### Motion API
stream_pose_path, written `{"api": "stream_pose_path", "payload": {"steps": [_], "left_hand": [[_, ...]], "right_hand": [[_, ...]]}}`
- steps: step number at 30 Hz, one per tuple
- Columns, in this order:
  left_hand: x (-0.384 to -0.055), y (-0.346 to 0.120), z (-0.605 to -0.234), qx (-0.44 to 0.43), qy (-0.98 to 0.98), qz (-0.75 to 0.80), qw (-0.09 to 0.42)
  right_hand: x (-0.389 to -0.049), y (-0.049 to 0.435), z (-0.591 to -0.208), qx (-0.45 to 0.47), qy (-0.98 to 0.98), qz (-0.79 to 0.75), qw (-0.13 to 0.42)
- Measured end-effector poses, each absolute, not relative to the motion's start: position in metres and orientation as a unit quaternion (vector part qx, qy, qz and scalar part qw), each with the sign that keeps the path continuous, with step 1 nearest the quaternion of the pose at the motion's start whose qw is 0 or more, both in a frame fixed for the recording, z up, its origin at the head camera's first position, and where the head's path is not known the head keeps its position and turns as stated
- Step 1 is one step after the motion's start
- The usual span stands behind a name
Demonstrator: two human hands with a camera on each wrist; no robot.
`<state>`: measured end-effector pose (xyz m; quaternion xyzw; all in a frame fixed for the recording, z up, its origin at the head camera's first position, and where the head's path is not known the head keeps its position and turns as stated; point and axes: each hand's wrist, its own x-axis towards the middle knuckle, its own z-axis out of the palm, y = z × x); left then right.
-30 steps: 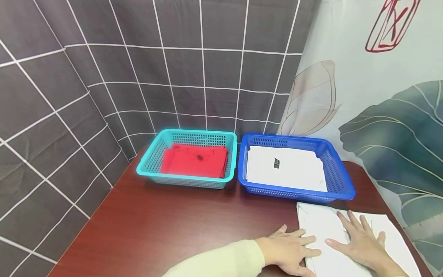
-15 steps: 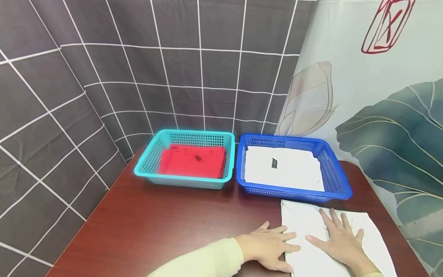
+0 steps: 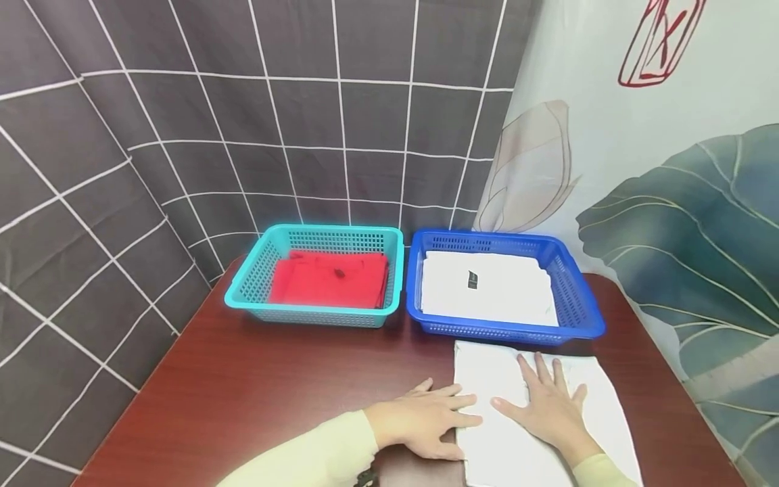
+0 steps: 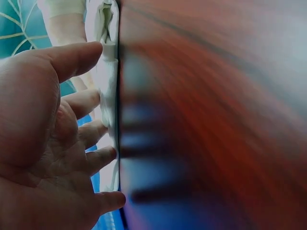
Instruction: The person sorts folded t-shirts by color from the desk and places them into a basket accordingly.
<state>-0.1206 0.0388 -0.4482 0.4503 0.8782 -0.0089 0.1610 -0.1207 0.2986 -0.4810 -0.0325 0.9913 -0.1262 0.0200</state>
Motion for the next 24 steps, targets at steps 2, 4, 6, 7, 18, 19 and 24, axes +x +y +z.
{"api": "stream_pose_path", "payload": {"steps": [2, 4, 6, 7, 18, 19, 24], "left_hand": [[-0.120, 0.027, -0.450, 0.452, 0.878, 0.002, 0.156], [-0.120, 0.017, -0.452, 0.453, 0.878, 0.013, 0.154], [-0.121, 0.007, -0.453, 0.455, 0.877, 0.025, 0.152], [-0.121, 0.002, -0.453, 0.455, 0.877, 0.031, 0.152], [-0.118, -0.055, -0.455, 0.461, 0.872, 0.082, 0.143], [-0.119, -0.060, -0.455, 0.460, 0.872, 0.087, 0.143], [-0.118, -0.081, -0.454, 0.447, 0.875, 0.108, 0.149]], "right_hand": [[-0.120, 0.287, -0.480, -0.032, 0.991, -0.127, 0.019], [-0.120, 0.276, -0.479, -0.033, 0.991, -0.126, 0.012], [-0.119, 0.266, -0.478, -0.033, 0.992, -0.126, 0.007], [-0.119, 0.261, -0.477, -0.031, 0.992, -0.124, 0.006], [-0.115, 0.206, -0.484, -0.023, 0.990, -0.139, -0.009], [-0.116, 0.201, -0.483, -0.022, 0.990, -0.140, -0.011], [-0.118, 0.179, -0.479, -0.017, 0.989, -0.144, 0.001]]}}
